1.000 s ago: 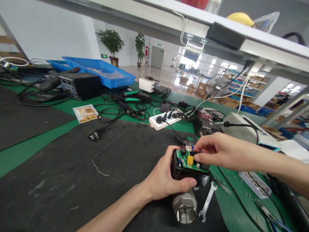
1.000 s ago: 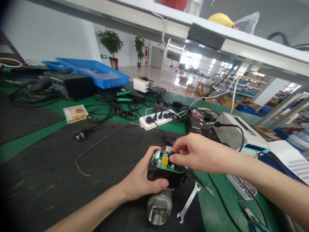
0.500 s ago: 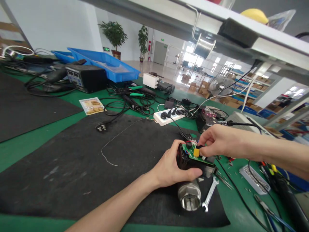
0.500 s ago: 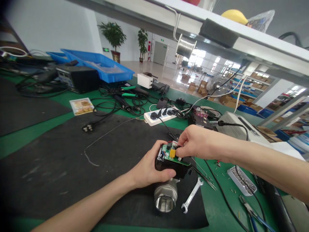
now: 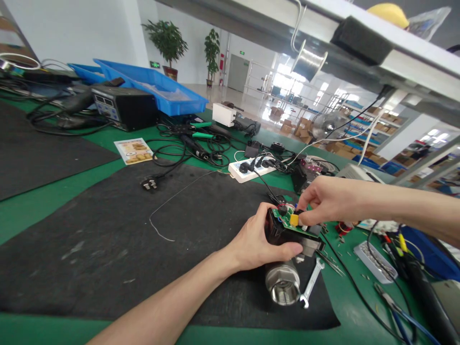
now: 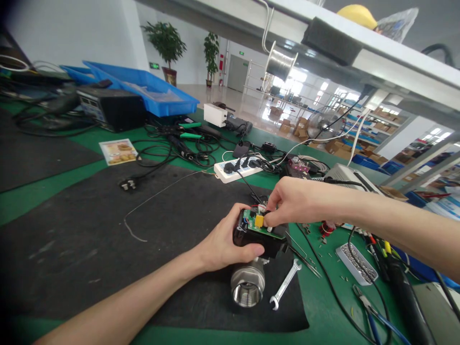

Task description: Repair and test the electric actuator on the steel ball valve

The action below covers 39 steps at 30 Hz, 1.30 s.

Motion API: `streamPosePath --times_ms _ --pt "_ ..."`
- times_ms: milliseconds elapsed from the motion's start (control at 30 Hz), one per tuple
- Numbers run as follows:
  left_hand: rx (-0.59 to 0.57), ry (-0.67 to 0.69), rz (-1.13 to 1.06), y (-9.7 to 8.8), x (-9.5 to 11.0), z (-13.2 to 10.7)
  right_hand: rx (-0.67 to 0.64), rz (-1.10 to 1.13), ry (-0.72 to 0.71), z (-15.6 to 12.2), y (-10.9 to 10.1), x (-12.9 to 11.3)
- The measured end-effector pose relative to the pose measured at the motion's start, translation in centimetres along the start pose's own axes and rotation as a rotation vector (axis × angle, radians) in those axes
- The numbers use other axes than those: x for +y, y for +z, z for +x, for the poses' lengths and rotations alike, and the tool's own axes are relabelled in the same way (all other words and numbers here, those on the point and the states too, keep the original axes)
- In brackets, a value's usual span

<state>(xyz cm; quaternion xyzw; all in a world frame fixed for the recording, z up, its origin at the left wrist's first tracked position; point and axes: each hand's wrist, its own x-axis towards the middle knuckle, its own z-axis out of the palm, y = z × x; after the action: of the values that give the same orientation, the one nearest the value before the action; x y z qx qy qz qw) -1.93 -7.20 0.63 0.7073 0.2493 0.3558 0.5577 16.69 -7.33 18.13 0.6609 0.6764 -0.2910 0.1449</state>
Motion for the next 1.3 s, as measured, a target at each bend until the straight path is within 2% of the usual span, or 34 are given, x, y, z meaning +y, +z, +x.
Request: streamPosePath --times_ms 167,267,367,567,633,733,833,1067,1300 --pt "0.001 -0.004 0.03 0.0 0.1 0.0 -0.008 0.147 -0.045 -0.2 0.7 -0.4" --pt "0.004 -0.002 0.027 0.1 0.0 0.0 0.026 0.28 -0.015 -0.5 1.7 -0.8" --pt "0.009 0.005 0.028 0.1 -0.1 0.0 0.026 0.32 -0.004 -0.7 1.8 -0.8" --pt "0.001 0.025 0.021 0.1 -0.1 -0.1 0.043 -0.088 -0.031 -0.6 0.0 -0.1" --pt "0.0 0.024 0.02 0.1 0.0 -0.1 0.022 -0.103 -0.035 -0.5 -0.2 0.0" --pt "-0.001 0.021 0.033 0.1 0.1 -0.1 -0.03 0.038 -0.056 -0.6 0.3 0.0" --pt "0.004 0.033 0.051 0.1 0.2 -0.2 -0.01 0.172 -0.061 -0.8 1.2 -0.3" --pt "0.007 0.039 0.055 0.1 0.0 -0.1 0.024 0.293 -0.006 -1.2 2.1 -0.8" --pt "0.003 0.024 0.051 -0.1 -0.4 0.0 0.056 -0.118 -0.005 -0.7 0.4 -0.5"
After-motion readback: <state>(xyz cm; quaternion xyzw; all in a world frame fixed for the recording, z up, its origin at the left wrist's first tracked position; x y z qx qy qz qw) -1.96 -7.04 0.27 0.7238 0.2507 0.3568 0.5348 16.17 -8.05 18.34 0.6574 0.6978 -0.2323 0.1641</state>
